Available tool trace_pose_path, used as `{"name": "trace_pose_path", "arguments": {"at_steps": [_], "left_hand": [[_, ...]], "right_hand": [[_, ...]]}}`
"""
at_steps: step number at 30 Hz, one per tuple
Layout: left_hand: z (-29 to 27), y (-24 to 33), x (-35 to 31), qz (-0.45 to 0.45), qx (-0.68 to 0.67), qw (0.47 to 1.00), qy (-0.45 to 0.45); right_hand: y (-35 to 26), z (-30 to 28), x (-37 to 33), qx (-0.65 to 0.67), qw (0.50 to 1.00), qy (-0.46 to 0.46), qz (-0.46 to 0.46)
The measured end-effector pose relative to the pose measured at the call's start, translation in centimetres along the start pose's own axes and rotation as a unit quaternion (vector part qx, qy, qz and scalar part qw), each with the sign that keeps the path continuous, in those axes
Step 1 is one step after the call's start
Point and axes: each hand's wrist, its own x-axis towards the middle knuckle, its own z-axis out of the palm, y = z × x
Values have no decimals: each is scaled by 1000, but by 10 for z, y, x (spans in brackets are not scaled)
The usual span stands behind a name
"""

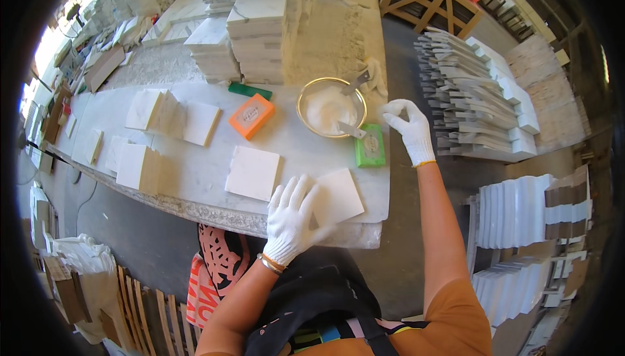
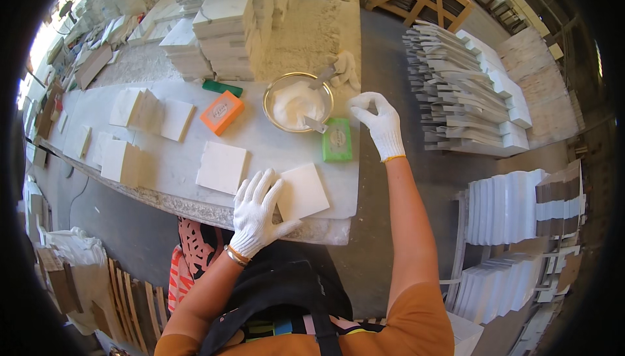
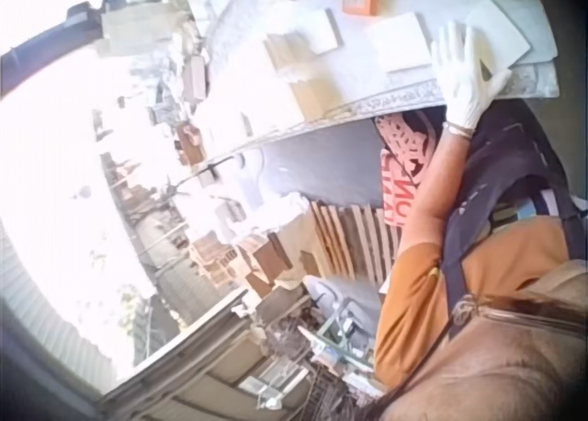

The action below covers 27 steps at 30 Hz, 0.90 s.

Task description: The person applies a white paste to the edges of small white tiles using a metal spatula, then smooths the edges with a green sponge. The person repeats this process on multiple tiles, placing finished pieces aside.

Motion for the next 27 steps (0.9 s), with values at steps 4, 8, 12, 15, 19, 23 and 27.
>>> {"name": "trace_pose_path", "arguments": {"at_steps": [4, 8, 12, 15, 19, 23, 27], "left_hand": [[1, -1, -2, 5, -3, 1000, 6], [-3, 2, 2, -5, 1, 1000, -19], [-9, 3, 4, -18, 1, 998, -52], [-11, 4, 10, -19, 5, 998, -67], [-6, 4, 15, 4, -1, 998, -70], [-12, 4, 24, 21, -44, 997, -55], [-21, -2, 26, 17, -50, 999, -7]], "right_hand": [[5, 17, 24, -95, 994, -42, 16], [6, 15, 29, -150, 987, -62, 20], [2, 8, 6, -112, 993, 11, -21], [-27, 9, -21, -133, 987, 51, -71], [-63, 36, -42, -232, 966, -41, -107], [-68, 54, -38, -284, 947, -107, -101], [-61, 49, -29, -214, 969, -96, -76]]}}
